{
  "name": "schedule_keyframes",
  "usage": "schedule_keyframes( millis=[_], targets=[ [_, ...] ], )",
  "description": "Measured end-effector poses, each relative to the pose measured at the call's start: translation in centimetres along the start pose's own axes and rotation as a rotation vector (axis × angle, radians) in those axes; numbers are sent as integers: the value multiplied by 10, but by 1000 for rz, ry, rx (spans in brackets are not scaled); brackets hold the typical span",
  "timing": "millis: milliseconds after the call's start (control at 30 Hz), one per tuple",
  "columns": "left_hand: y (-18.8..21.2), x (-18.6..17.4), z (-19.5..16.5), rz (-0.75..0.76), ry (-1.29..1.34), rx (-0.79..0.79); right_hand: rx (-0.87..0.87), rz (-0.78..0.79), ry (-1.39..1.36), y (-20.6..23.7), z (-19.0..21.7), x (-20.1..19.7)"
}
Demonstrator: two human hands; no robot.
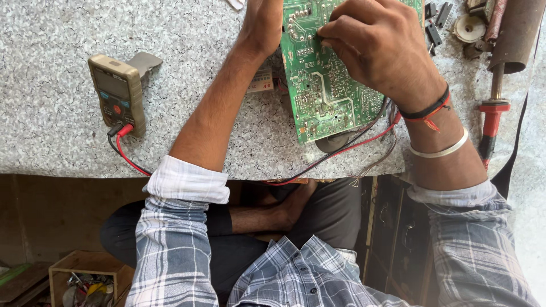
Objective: The person uses a multimeter to test points on a green circuit board, then removes several small black components with their fingers. The removed parts are placed on the table next to the board.
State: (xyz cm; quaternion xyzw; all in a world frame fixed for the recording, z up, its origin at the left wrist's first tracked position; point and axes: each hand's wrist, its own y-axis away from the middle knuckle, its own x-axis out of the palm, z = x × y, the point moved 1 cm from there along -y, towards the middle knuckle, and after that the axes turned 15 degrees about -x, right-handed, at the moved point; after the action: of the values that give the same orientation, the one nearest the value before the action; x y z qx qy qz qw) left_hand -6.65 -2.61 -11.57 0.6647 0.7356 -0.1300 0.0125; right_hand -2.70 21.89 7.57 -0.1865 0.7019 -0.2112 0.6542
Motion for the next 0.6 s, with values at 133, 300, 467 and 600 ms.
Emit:
schedule_keyframes(
  millis=[133,300,467,600],
  targets=[
    [-1,1,2,-6,-6,12,18,8,4,-1,2,1],
    [-1,1,-1,-6,-1,14,2,1,-18,-3,3,-3],
    [-2,1,-1,3,5,10,19,22,41,-4,4,-4],
    [-5,2,-1,-15,-50,77,43,27,18,-5,4,0]
  ],
)
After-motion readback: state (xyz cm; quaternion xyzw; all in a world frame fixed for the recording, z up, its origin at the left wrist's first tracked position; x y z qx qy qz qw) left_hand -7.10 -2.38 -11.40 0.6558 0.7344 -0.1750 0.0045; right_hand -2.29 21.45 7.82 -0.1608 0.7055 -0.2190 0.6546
